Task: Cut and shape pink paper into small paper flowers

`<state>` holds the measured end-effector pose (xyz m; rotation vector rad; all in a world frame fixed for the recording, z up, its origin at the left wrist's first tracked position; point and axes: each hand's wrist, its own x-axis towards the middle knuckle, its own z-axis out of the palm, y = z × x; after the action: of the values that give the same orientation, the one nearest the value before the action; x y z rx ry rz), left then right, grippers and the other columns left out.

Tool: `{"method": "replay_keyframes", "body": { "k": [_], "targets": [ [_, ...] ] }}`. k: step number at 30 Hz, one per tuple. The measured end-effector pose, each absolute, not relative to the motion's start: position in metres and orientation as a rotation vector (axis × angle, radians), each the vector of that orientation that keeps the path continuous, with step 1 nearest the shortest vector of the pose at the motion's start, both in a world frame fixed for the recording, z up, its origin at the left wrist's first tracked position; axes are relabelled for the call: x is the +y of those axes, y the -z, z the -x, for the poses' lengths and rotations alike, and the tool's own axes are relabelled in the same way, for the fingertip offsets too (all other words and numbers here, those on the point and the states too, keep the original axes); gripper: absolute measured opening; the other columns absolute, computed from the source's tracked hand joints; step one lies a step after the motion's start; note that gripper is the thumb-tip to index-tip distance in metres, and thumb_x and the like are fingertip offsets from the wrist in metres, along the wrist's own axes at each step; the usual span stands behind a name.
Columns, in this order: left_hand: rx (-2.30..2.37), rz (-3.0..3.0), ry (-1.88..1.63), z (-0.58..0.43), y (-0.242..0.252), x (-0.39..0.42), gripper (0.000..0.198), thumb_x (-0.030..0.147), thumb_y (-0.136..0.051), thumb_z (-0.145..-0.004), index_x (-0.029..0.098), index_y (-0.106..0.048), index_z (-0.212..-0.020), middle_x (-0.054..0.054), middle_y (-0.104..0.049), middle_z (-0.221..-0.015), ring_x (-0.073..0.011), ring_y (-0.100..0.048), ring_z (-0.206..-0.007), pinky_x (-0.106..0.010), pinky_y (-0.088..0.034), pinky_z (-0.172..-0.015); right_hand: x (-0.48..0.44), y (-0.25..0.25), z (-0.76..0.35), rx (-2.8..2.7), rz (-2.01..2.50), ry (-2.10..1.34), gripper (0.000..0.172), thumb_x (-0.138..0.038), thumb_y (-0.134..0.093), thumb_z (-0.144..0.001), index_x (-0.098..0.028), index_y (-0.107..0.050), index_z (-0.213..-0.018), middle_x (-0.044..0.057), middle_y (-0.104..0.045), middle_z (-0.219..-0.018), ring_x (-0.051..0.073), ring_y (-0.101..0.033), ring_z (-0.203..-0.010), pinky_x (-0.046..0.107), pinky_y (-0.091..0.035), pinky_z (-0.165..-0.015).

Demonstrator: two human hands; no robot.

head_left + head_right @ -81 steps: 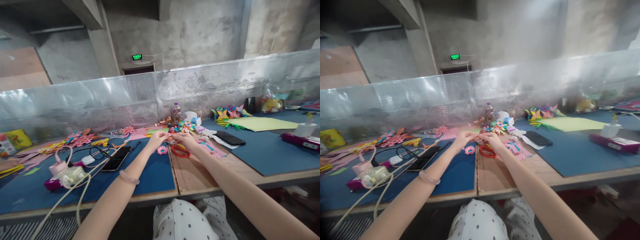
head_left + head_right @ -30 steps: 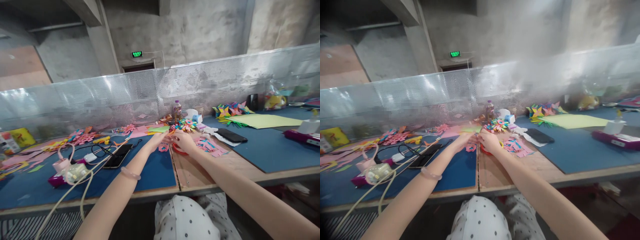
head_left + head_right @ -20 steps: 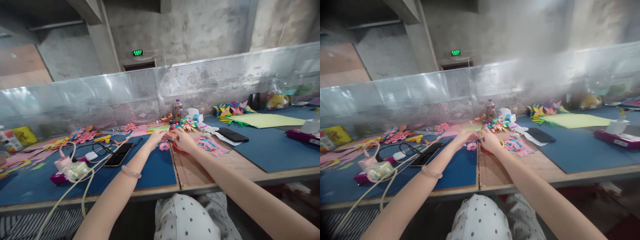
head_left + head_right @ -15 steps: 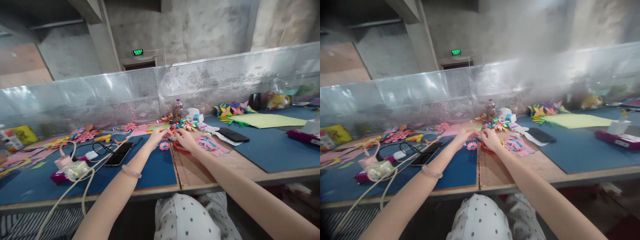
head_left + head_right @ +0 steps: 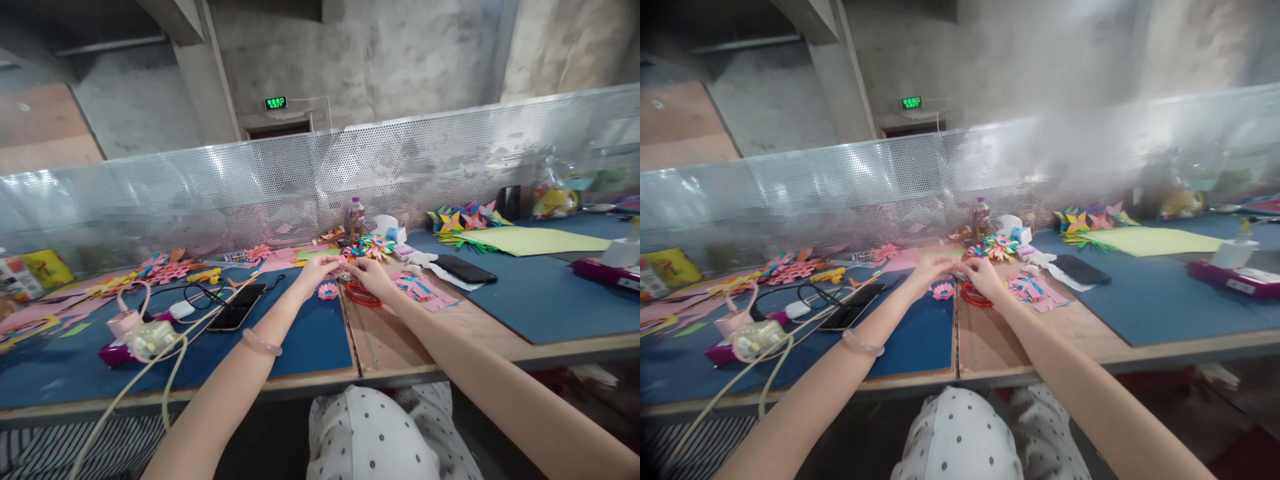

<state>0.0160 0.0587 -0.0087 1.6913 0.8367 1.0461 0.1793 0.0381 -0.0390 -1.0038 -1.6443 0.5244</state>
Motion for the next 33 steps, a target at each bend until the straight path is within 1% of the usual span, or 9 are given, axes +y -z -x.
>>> {"method": "replay_keyframes", "body": {
  "k": [3, 6, 8, 13, 15, 19, 23, 27, 33],
  "targets": [
    [0.863, -1.736, -1.073, -0.017, 0.009, 0.058, 0.029, 0.033, -0.062, -0.072, 0.012, -0.065, -0.091, -0.013, -0.068, -0.089, -0.0193, -0.063, -0.084, -0.029, -0.048, -0.071, 0.04, 0.04, -0.178, -1.656, 0.998, -0.442, 0.031, -0.046, -0.051, -0.079, -0.016, -0.06, -0.072, 0.002, -0.06, -0.066, 0.014, -0.051, -0.059, 0.026, -0.04, -0.058],
    [0.892, -1.797, -1.1, -0.017, 0.008, 0.056, 0.027, 0.033, -0.062, -0.072, 0.012, -0.065, -0.09, -0.012, -0.068, -0.089, -0.0193, -0.063, -0.084, -0.03, -0.047, -0.072, 0.041, 0.042, -0.176, -1.61, 0.979, -0.271, 0.027, -0.039, -0.054, -0.078, -0.017, -0.063, -0.091, 0.006, -0.063, -0.087, 0.016, -0.055, -0.072, 0.028, -0.043, -0.066],
    [0.911, -1.82, -1.108, -0.018, 0.007, 0.055, 0.028, 0.034, -0.062, -0.072, 0.012, -0.065, -0.089, -0.011, -0.069, -0.088, -0.0195, -0.063, -0.083, -0.03, -0.047, -0.072, 0.042, 0.042, -0.176, -1.594, 0.962, -0.189, 0.026, -0.036, -0.054, -0.079, -0.017, -0.063, -0.094, 0.007, -0.061, -0.088, 0.016, -0.055, -0.073, 0.028, -0.044, -0.067],
    [0.909, -1.815, -1.122, -0.021, 0.006, 0.051, 0.025, 0.032, -0.062, -0.071, 0.013, -0.065, -0.087, -0.009, -0.069, -0.086, -0.0193, -0.064, -0.082, -0.032, -0.048, -0.074, 0.041, 0.042, -0.175, -1.631, 0.946, -0.052, 0.024, -0.031, -0.051, -0.082, -0.017, -0.066, -0.094, 0.006, -0.058, -0.085, 0.014, -0.055, -0.068, 0.027, -0.046, -0.064],
    [0.899, -1.781, -1.134, -0.023, 0.007, 0.049, 0.024, 0.032, -0.062, -0.071, 0.014, -0.065, -0.087, -0.009, -0.069, -0.087, -0.0197, -0.064, -0.084, -0.033, -0.048, -0.075, 0.041, 0.043, -0.175, -1.647, 0.96, 0.034, 0.024, -0.029, -0.05, -0.083, -0.017, -0.066, -0.095, 0.007, -0.059, -0.088, 0.015, -0.056, -0.071, 0.028, -0.047, -0.065],
    [0.891, -1.712, -1.163, -0.028, 0.009, 0.049, 0.023, 0.032, -0.063, -0.07, 0.013, -0.064, -0.083, -0.009, -0.069, -0.082, -0.0205, -0.064, -0.082, -0.035, -0.048, -0.075, 0.038, 0.045, -0.173, -1.708, 1.042, 0.218, 0.024, -0.025, -0.047, -0.085, -0.02, -0.067, -0.098, 0.008, -0.061, -0.097, 0.018, -0.057, -0.084, 0.028, -0.048, -0.071],
    [0.889, -1.694, -1.197, -0.029, 0.008, 0.047, 0.02, 0.032, -0.064, -0.069, 0.013, -0.064, -0.078, -0.008, -0.069, -0.079, -0.0203, -0.064, -0.08, -0.036, -0.048, -0.076, 0.034, 0.044, -0.173, -1.734, 1.114, 0.366, 0.025, -0.024, -0.045, -0.087, -0.021, -0.066, -0.1, 0.006, -0.062, -0.099, 0.017, -0.058, -0.086, 0.025, -0.048, -0.073],
    [0.854, -1.694, -1.218, -0.031, 0.009, 0.047, 0.018, 0.029, -0.063, -0.07, 0.013, -0.063, -0.078, -0.008, -0.068, -0.079, -0.0194, -0.064, -0.079, -0.034, -0.049, -0.074, 0.031, 0.042, -0.172, -1.744, 1.138, 0.491, 0.027, -0.025, -0.041, -0.09, -0.021, -0.065, -0.101, 0.006, -0.063, -0.1, 0.016, -0.058, -0.09, 0.024, -0.047, -0.075],
    [0.837, -1.655, -1.262, -0.034, 0.009, 0.046, 0.015, 0.027, -0.062, -0.071, 0.013, -0.062, -0.076, -0.007, -0.068, -0.076, -0.0192, -0.064, -0.076, -0.034, -0.05, -0.072, 0.03, 0.043, -0.172, -1.752, 1.121, 0.53, 0.026, -0.025, -0.042, -0.09, -0.021, -0.063, -0.103, 0.006, -0.063, -0.102, 0.017, -0.058, -0.09, 0.024, -0.046, -0.076]
  ]
}}
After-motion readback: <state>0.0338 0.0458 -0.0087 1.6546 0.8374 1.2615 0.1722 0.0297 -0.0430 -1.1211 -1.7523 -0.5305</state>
